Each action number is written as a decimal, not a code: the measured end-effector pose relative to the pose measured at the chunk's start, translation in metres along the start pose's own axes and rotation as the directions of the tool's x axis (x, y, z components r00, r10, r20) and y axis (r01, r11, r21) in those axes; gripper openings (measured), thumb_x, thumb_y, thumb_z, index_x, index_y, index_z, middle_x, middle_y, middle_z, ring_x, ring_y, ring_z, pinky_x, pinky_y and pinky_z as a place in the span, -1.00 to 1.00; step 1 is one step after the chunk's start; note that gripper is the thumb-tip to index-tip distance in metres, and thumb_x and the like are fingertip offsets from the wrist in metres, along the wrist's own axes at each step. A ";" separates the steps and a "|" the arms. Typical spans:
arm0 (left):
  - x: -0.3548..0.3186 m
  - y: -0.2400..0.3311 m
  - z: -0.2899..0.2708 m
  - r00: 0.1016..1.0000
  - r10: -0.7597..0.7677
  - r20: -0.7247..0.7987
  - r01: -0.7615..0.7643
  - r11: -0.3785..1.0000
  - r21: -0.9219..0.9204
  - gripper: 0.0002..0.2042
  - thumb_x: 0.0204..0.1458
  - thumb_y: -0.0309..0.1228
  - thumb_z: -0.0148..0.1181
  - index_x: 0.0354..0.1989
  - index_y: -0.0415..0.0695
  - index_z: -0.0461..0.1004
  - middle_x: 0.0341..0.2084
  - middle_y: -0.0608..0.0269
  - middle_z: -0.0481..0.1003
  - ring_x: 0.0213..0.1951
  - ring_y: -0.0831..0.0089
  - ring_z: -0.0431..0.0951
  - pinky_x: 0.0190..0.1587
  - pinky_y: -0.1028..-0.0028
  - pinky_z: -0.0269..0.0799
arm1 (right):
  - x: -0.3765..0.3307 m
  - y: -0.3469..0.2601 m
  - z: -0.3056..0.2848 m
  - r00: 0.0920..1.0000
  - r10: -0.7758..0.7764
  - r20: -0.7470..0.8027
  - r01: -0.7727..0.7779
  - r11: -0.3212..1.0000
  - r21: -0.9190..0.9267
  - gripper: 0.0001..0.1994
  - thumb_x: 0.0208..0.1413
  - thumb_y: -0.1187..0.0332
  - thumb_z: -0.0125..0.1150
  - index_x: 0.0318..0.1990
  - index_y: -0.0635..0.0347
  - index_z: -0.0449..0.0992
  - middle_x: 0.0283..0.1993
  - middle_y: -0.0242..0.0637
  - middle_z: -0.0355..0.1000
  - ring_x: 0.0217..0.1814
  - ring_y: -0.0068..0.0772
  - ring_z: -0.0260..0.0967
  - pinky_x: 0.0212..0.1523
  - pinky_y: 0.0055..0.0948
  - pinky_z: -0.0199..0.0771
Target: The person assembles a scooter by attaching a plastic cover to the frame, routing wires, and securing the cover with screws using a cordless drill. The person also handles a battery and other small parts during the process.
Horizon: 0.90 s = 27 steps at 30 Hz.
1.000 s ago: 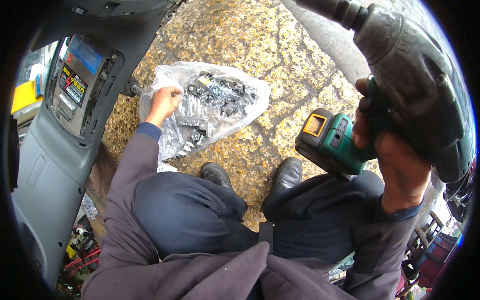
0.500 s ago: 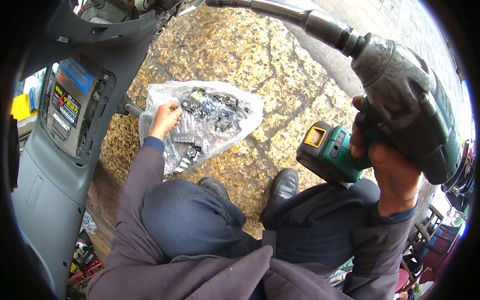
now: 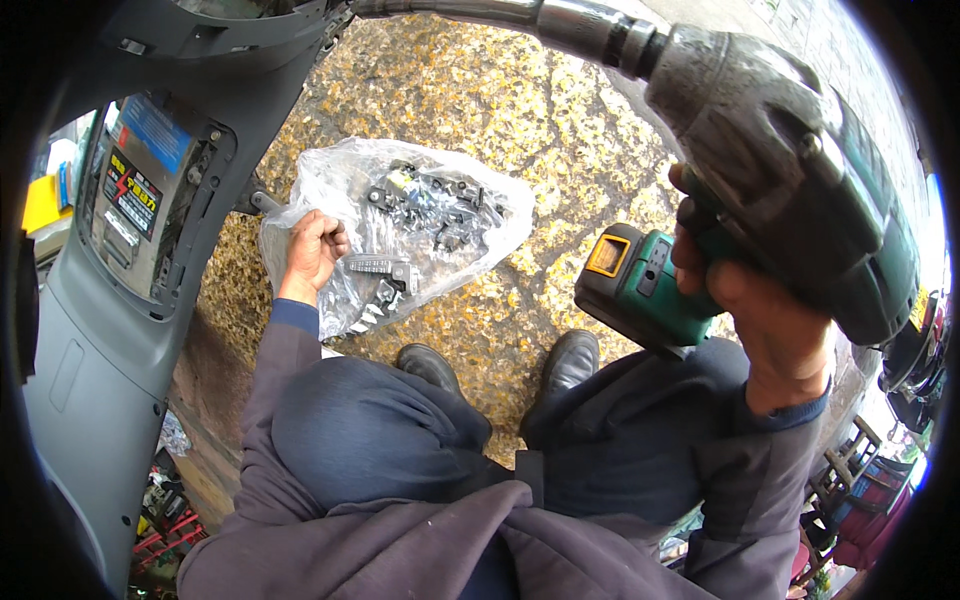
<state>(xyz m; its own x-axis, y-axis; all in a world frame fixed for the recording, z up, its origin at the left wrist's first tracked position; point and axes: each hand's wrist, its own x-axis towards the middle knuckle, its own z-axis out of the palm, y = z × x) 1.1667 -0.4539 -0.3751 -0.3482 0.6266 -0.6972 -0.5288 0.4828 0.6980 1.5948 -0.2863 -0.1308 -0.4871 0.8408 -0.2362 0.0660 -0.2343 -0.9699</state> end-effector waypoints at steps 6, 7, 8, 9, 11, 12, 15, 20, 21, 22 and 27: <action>-0.030 -0.009 0.004 1.000 0.026 0.018 -0.027 0.998 0.059 -0.91 0.12 -0.48 0.13 -0.34 -0.06 0.32 -0.51 0.29 0.45 -0.49 0.55 0.48 -0.49 0.55 0.44 | 0.000 0.000 0.008 0.999 -0.030 -0.026 0.030 1.000 -0.004 -0.26 -0.17 0.22 0.46 0.16 0.43 0.31 0.08 -0.01 0.41 -0.35 -0.37 0.40 -0.27 -0.37 0.40; -0.035 -0.009 0.006 0.999 0.021 0.029 -0.022 0.999 0.043 -0.91 0.12 -0.48 0.12 -0.33 -0.07 0.33 -0.50 0.29 0.45 -0.48 0.55 0.49 -0.49 0.55 0.44 | 0.001 0.000 0.010 0.999 -0.034 -0.031 0.034 0.999 0.002 -0.26 -0.16 0.21 0.46 0.16 0.44 0.31 0.04 -0.02 0.42 -0.35 -0.37 0.40 -0.27 -0.38 0.40; -0.040 -0.010 0.007 0.999 0.016 0.039 -0.018 0.999 0.026 -0.92 0.13 -0.48 0.12 -0.31 -0.08 0.33 -0.50 0.29 0.46 -0.48 0.55 0.49 -0.48 0.55 0.44 | 0.002 0.000 0.010 0.999 -0.029 -0.020 0.029 1.000 0.002 -0.26 -0.16 0.20 0.46 0.16 0.45 0.31 -0.01 -0.04 0.44 -0.35 -0.38 0.40 -0.27 -0.39 0.39; -0.045 -0.009 0.007 0.996 0.021 0.084 -0.020 1.000 -0.017 -0.95 0.16 -0.47 0.12 -0.26 -0.11 0.39 -0.47 0.29 0.46 -0.47 0.55 0.47 -0.47 0.55 0.42 | 0.002 0.000 0.010 1.000 -0.024 -0.010 0.024 1.000 0.001 -0.26 -0.16 0.19 0.47 0.15 0.45 0.31 -0.05 -0.06 0.45 -0.35 -0.38 0.40 -0.28 -0.40 0.39; -0.053 -0.007 0.007 0.991 -0.012 0.132 0.026 0.994 -0.105 -0.95 0.16 -0.45 0.13 -0.25 -0.11 0.42 -0.46 0.30 0.46 -0.46 0.55 0.45 -0.46 0.55 0.40 | 0.002 -0.001 0.008 0.999 0.009 0.032 -0.008 1.000 -0.012 -0.25 -0.15 0.16 0.47 0.15 0.47 0.32 -0.16 -0.11 0.47 -0.35 -0.39 0.40 -0.29 -0.42 0.38; -0.057 -0.006 0.007 0.990 -0.028 0.139 0.048 0.989 -0.139 -0.95 0.17 -0.45 0.14 -0.25 -0.11 0.44 -0.45 0.31 0.46 -0.46 0.54 0.45 -0.46 0.54 0.39 | 0.002 0.000 0.007 0.999 0.040 0.016 -0.040 0.999 -0.016 -0.23 -0.16 0.16 0.49 0.15 0.47 0.31 -0.20 -0.14 0.46 -0.35 -0.40 0.40 -0.29 -0.43 0.38; -0.066 0.003 0.010 0.979 0.005 0.206 0.047 0.969 -0.244 -0.87 0.17 -0.47 0.11 -0.13 -0.13 0.48 -0.43 0.29 0.47 -0.43 0.52 0.45 -0.41 0.53 0.38 | -0.003 0.006 0.004 0.999 0.052 -0.002 -0.051 0.992 -0.116 -0.21 -0.09 0.02 0.37 0.17 0.49 0.30 -0.26 -0.17 0.44 -0.36 -0.39 0.38 -0.29 -0.43 0.36; -0.087 0.033 0.027 0.981 0.095 0.171 -0.044 0.958 -0.282 -0.78 0.16 -0.50 0.09 -0.03 -0.23 0.45 -0.37 0.20 0.50 -0.38 0.46 0.50 -0.33 0.50 0.47 | -0.009 0.014 0.002 0.986 0.151 0.074 -0.151 0.989 0.002 -0.26 0.10 -0.15 0.09 0.18 0.40 0.31 -0.16 -0.18 0.43 -0.31 -0.33 0.35 -0.32 -0.41 0.36; -0.096 0.042 0.030 0.984 0.096 0.150 -0.046 0.951 -0.307 -0.74 0.16 -0.50 0.09 0.01 -0.30 0.43 -0.33 0.13 0.52 -0.34 0.41 0.53 -0.27 0.46 0.52 | -0.010 0.012 0.003 0.979 0.144 0.145 -0.142 0.990 -0.022 -0.33 0.09 -0.04 0.17 0.18 0.36 0.32 -0.13 -0.19 0.42 -0.28 -0.33 0.36 -0.32 -0.42 0.38; -0.106 0.053 0.033 0.981 0.103 0.163 -0.044 0.943 -0.330 -0.70 0.16 -0.51 0.05 0.06 -0.32 0.40 -0.27 0.07 0.53 -0.29 0.37 0.55 -0.21 0.43 0.55 | -0.017 0.006 0.007 0.974 0.170 0.150 -0.167 0.985 -0.032 -0.41 -0.02 0.23 0.32 0.17 0.28 0.34 -0.12 -0.22 0.45 -0.20 -0.32 0.40 -0.25 -0.42 0.44; -0.160 0.108 0.056 0.980 0.094 0.176 -0.025 0.932 -0.361 -0.64 0.12 -0.56 -0.04 0.12 -0.33 0.37 -0.22 0.05 0.53 -0.23 0.32 0.58 -0.13 0.39 0.58 | -0.033 -0.026 0.033 0.883 0.426 0.195 -0.434 0.901 -0.003 -0.47 -0.13 0.54 0.48 0.08 0.11 0.49 -0.03 -0.40 0.52 0.03 -0.45 0.43 0.07 -0.38 0.41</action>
<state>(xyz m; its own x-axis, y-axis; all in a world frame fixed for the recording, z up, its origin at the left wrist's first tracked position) 1.2088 -0.4675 -0.1786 -0.2552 0.7671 -0.5886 -0.7637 0.2135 0.6093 1.5806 -0.3244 -0.0958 -0.5717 0.5480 -0.6107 0.2733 -0.5746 -0.7715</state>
